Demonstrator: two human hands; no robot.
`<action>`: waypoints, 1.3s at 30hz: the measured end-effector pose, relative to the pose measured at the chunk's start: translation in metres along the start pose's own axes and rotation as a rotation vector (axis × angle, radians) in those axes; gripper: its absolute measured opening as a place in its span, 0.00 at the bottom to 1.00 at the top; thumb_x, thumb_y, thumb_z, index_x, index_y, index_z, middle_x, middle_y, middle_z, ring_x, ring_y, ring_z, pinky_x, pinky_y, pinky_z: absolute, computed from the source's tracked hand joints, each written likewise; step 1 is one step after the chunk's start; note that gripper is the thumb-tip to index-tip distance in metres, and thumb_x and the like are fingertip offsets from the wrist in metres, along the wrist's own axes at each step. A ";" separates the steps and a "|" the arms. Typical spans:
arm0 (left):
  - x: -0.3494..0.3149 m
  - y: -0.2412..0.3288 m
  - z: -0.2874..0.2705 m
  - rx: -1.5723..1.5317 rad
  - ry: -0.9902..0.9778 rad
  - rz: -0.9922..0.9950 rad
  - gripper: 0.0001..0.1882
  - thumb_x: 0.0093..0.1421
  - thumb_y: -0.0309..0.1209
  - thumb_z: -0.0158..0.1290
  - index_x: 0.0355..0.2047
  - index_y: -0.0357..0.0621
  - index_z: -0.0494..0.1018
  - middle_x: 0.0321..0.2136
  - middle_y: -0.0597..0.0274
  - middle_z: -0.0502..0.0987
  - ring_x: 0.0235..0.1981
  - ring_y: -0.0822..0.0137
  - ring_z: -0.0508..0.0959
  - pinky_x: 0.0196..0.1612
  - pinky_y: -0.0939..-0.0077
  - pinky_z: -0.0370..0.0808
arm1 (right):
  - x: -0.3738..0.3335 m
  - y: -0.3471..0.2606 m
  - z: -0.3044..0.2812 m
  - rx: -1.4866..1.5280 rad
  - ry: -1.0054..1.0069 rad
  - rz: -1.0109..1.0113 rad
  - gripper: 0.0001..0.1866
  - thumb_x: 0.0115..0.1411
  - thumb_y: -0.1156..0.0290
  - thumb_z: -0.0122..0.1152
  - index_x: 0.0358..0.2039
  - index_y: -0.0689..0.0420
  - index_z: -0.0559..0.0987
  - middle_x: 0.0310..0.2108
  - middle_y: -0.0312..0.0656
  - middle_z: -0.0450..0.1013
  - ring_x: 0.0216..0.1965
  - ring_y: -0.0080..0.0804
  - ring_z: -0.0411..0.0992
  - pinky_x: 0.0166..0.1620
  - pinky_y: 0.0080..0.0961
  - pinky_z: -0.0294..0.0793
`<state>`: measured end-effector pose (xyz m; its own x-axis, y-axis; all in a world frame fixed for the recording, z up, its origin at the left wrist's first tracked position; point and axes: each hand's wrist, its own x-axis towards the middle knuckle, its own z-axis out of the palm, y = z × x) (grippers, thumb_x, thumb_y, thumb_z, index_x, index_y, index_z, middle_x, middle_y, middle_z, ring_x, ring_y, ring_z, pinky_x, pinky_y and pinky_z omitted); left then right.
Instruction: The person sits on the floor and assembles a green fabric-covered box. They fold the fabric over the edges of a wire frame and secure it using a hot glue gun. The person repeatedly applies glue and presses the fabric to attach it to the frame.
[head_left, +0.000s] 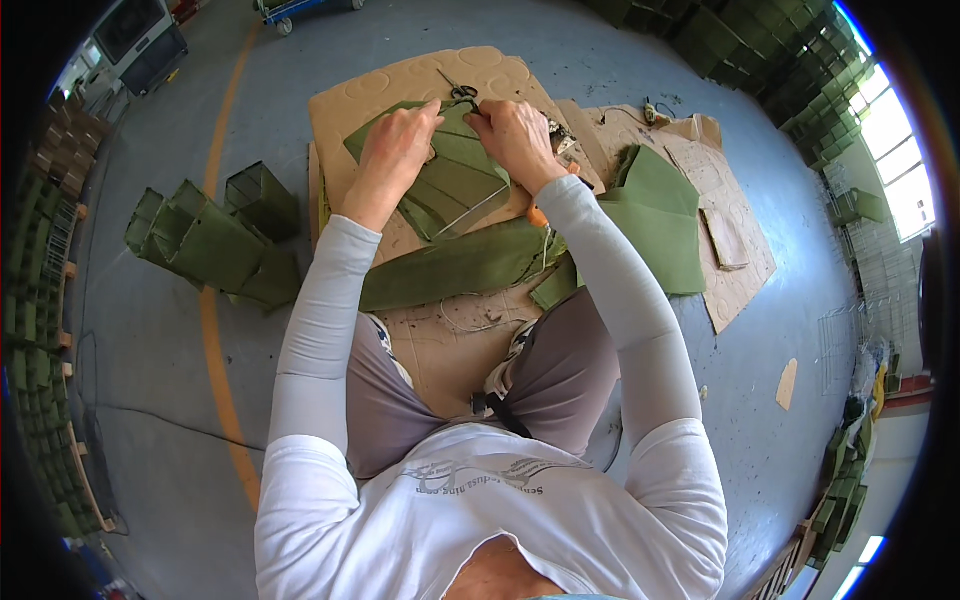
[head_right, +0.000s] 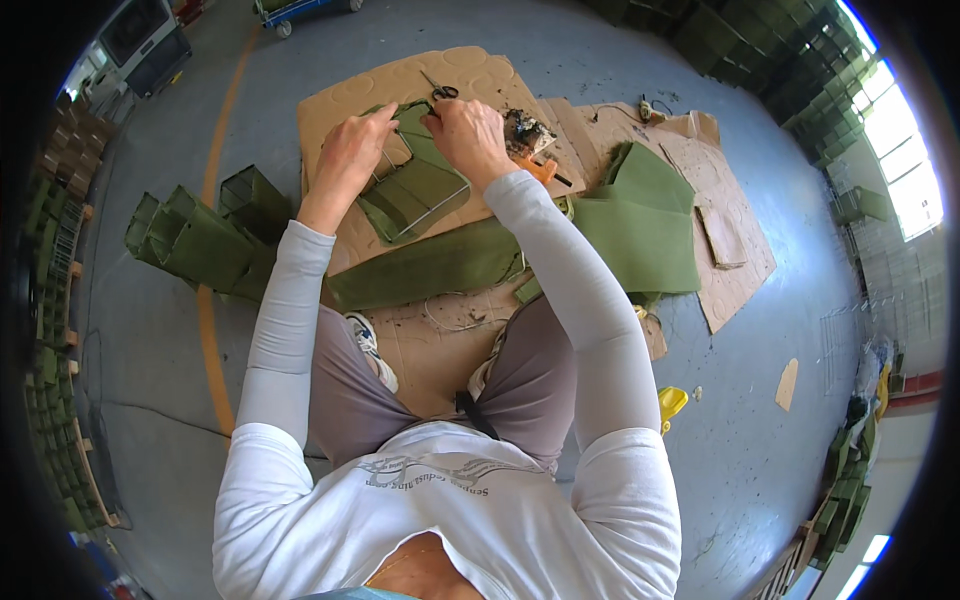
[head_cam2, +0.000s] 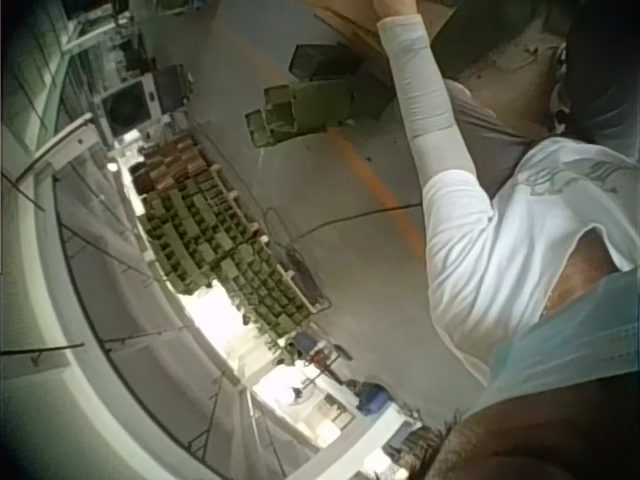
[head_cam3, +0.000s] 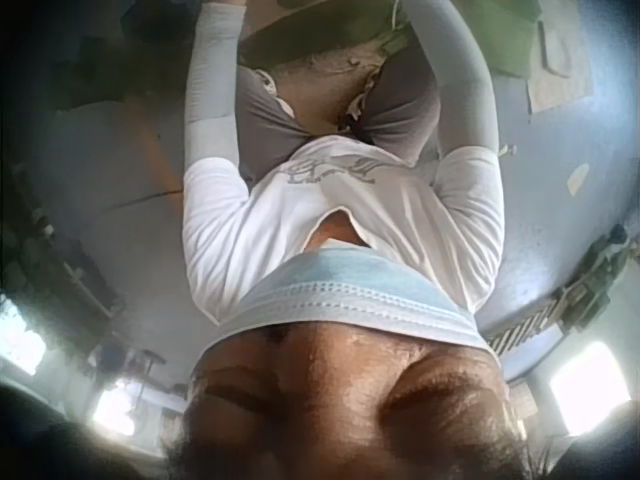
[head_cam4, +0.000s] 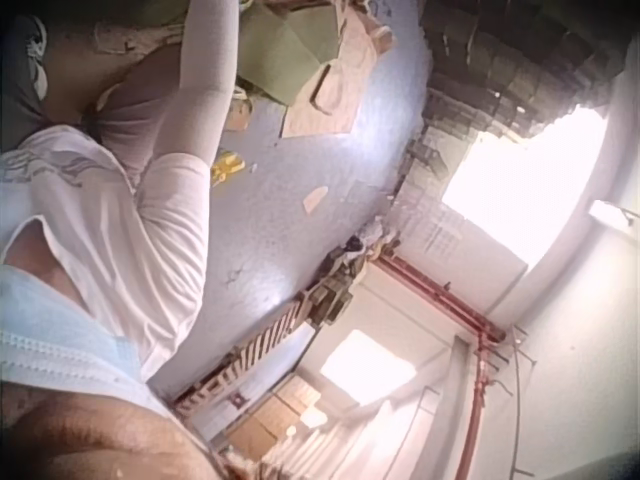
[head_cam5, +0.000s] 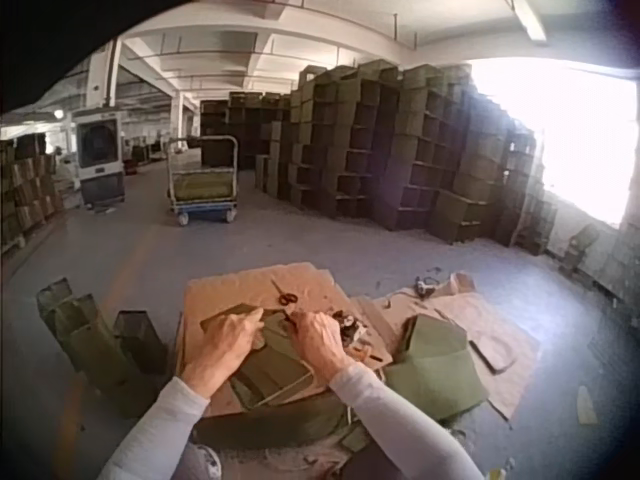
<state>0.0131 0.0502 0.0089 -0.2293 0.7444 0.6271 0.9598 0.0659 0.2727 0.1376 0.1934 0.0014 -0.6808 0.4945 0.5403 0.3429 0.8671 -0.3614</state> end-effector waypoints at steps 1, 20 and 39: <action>0.000 -0.004 0.003 -0.015 0.032 0.031 0.15 0.64 0.30 0.54 0.49 0.37 0.76 0.30 0.42 0.80 0.32 0.42 0.80 0.34 0.53 0.77 | -0.005 -0.002 -0.007 0.050 0.003 0.034 0.18 0.59 0.55 0.63 0.26 0.58 0.82 0.21 0.50 0.77 0.27 0.51 0.77 0.36 0.42 0.76; -0.022 -0.004 -0.014 0.167 0.015 -0.129 0.15 0.68 0.32 0.49 0.51 0.38 0.76 0.38 0.48 0.82 0.38 0.50 0.83 0.39 0.60 0.79 | -0.089 0.192 0.098 0.744 -0.116 1.109 0.30 0.49 0.52 0.70 0.44 0.63 0.80 0.41 0.51 0.79 0.45 0.46 0.78 0.49 0.37 0.77; -0.030 -0.024 -0.012 0.074 0.158 -0.113 0.15 0.68 0.33 0.49 0.51 0.40 0.77 0.32 0.44 0.81 0.33 0.47 0.82 0.35 0.59 0.77 | -0.062 0.103 0.002 1.395 0.149 0.553 0.21 0.59 0.71 0.65 0.53 0.60 0.72 0.44 0.41 0.78 0.41 0.31 0.78 0.43 0.32 0.79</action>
<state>-0.0048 0.0179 -0.0075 -0.3531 0.6165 0.7038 0.9345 0.1959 0.2972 0.2143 0.2517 -0.0707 -0.5759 0.8060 0.1370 -0.4040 -0.1349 -0.9048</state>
